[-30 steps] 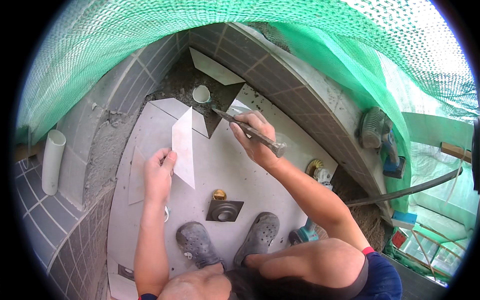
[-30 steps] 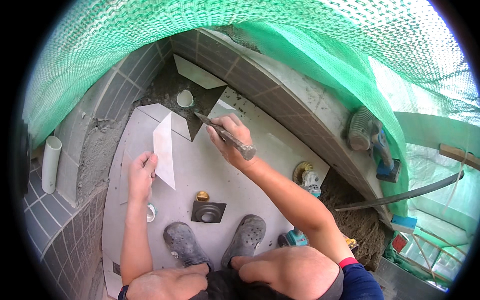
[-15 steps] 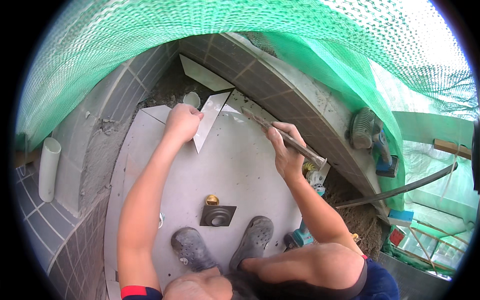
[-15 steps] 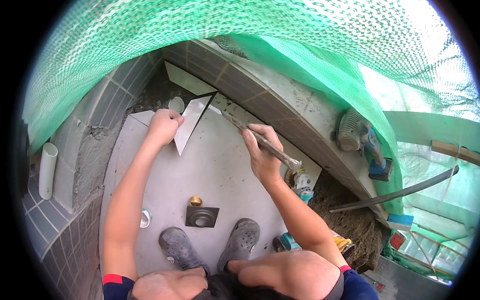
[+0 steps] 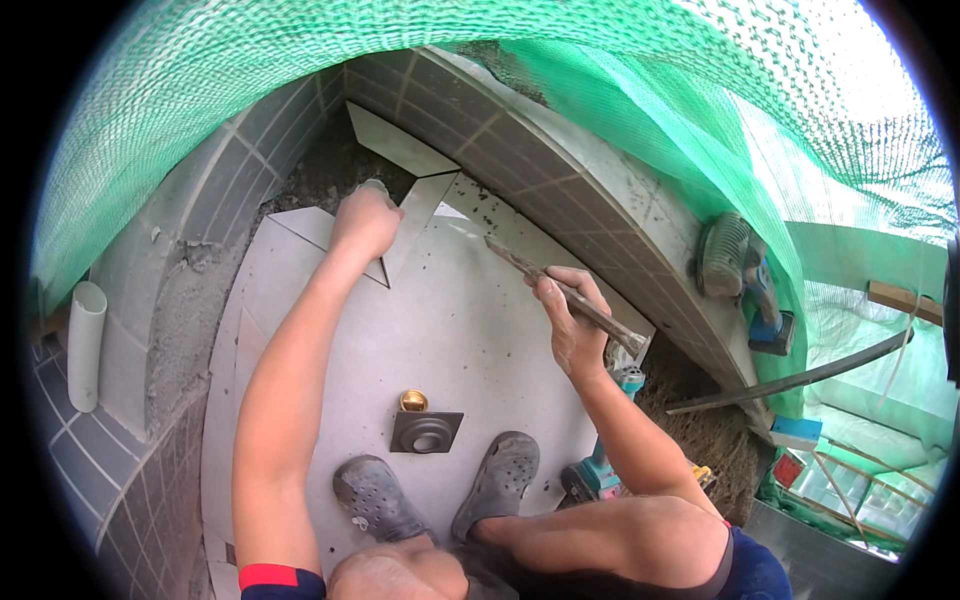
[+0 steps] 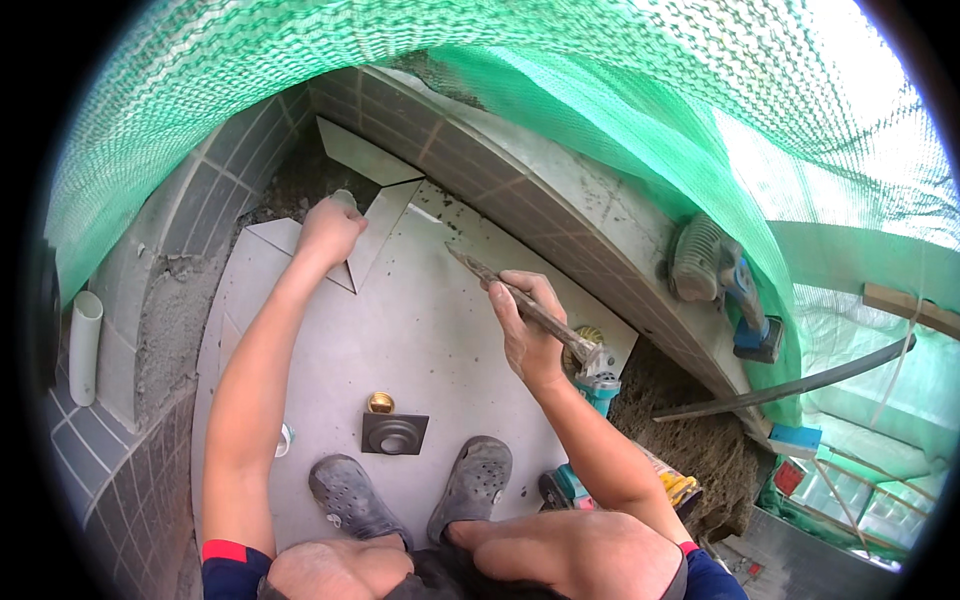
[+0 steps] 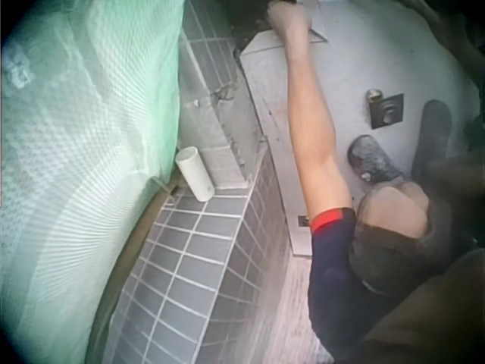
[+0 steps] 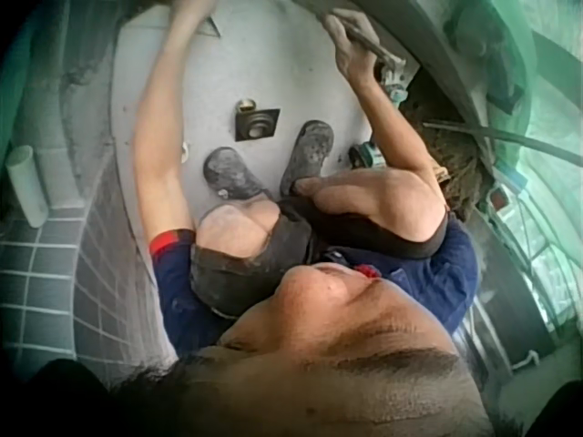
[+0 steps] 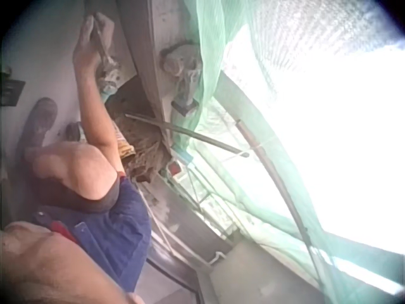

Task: The person positions pieces of tile around a floor drain using a hammer and fits a drain cover over the opening.

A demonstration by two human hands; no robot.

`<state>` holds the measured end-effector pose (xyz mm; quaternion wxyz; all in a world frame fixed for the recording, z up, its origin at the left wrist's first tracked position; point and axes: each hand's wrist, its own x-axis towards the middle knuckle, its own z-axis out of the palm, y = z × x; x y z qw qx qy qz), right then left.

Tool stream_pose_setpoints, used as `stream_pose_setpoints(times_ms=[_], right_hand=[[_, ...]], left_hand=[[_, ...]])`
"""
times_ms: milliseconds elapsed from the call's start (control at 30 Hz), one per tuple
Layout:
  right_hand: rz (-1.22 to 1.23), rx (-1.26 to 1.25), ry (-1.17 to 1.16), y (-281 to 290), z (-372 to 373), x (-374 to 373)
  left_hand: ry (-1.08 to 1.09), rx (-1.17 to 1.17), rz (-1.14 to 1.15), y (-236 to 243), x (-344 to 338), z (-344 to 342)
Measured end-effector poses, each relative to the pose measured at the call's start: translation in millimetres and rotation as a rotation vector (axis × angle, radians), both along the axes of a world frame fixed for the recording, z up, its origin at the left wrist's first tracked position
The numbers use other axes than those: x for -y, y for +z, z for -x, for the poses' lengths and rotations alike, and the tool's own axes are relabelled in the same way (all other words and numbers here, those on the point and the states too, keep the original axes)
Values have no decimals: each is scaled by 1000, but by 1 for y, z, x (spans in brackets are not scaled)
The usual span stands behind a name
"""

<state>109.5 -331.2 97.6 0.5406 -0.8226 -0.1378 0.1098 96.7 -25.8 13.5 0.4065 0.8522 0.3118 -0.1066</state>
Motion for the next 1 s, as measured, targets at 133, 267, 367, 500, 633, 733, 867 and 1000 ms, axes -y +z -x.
stream_pose_setpoints(times_ms=[133,267,367,500,633,733,867,1000], right_hand=[[0,-25,19,3,-2,-4],[-78,-151,17,14,-7,-14],[466,-110,229,61,-17,-30],[614,-35,333,77,-14,-40],[672,-64,312,62,-9,-39],[615,-54,324,49,-6,-40],[354,-463,222,58,-4,-51],[472,-231,350,40,2,-37]], left_hand=[[-26,36,-39,9,8,-2],[-50,185,-100,10,8,3],[-85,202,-86,3,0,10],[-197,158,-69,18,4,10],[-255,323,-119,15,7,25],[-242,526,-213,-2,2,38],[-138,519,-196,3,-30,40],[-184,498,-274,9,-18,51]])
